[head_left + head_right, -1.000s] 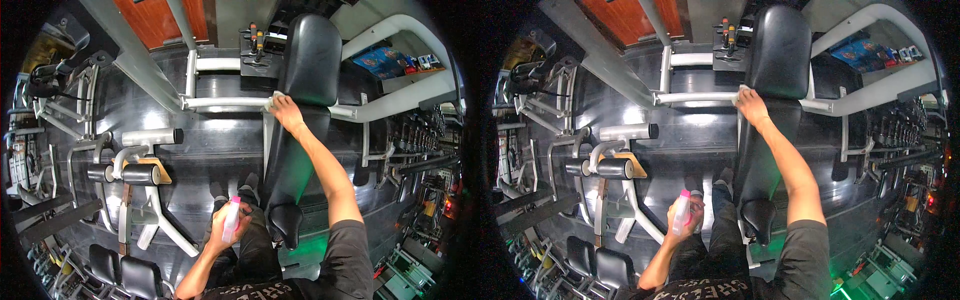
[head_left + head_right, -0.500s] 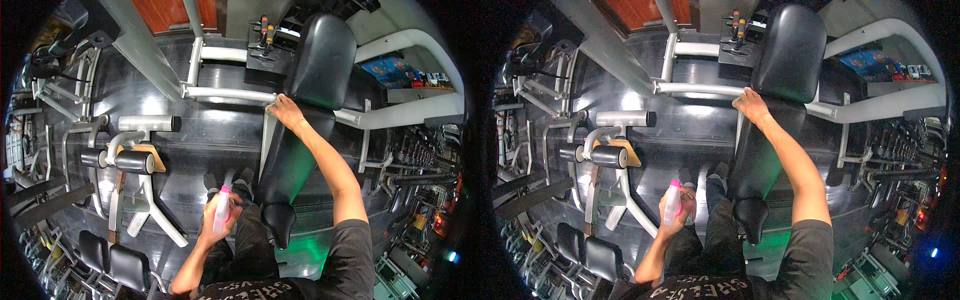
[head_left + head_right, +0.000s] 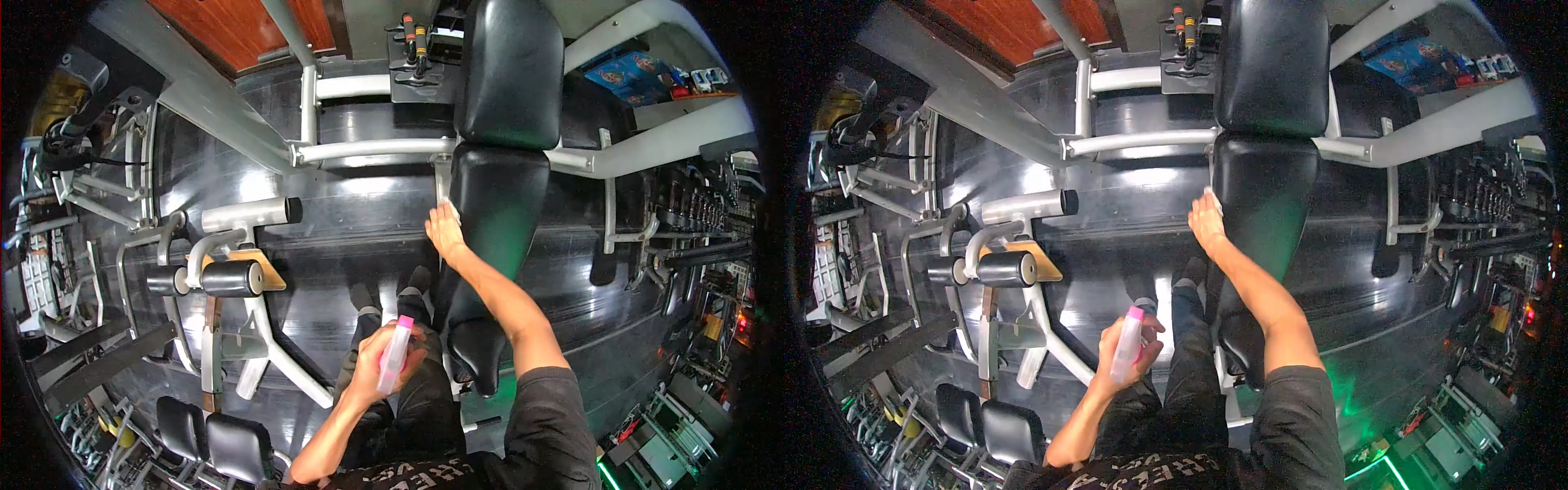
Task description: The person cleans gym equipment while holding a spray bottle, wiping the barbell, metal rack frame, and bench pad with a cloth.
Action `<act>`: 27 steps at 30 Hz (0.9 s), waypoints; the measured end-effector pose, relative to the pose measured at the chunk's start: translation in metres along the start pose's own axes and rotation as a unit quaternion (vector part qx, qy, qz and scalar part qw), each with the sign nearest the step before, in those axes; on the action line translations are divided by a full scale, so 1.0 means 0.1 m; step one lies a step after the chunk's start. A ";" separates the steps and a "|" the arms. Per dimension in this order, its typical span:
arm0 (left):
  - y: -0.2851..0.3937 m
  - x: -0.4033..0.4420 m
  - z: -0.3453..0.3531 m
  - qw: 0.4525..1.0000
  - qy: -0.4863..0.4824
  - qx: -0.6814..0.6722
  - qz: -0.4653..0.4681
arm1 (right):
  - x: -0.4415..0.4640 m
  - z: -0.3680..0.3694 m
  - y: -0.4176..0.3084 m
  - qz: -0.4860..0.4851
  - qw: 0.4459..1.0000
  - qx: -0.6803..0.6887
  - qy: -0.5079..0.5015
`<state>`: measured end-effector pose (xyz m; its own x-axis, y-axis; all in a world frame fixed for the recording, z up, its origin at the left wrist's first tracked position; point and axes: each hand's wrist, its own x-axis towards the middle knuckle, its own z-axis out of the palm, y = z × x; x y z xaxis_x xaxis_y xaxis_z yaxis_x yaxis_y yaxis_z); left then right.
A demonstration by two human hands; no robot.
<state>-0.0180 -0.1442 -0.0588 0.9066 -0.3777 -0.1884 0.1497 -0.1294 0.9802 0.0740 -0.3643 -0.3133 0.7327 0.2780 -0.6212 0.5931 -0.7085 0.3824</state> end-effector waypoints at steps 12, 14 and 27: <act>-0.16 -0.25 -0.15 0.999 -0.008 -0.037 -0.002 | -0.78 0.32 -0.44 -0.068 0.817 0.572 0.006; -0.15 -0.24 -0.14 0.999 0.000 -0.053 0.008 | -0.77 0.10 0.12 -0.023 0.741 0.629 0.233; -0.22 -0.21 0.08 0.998 -0.048 -0.008 0.043 | -0.44 0.08 0.31 0.364 0.687 0.417 0.471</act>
<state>-0.0437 -0.1405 -0.0767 0.8748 -0.4724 -0.1074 0.0792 -0.0791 0.9937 0.0570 -0.4034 -0.2796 0.8571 -0.3291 0.3964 -0.1548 -0.8983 -0.4112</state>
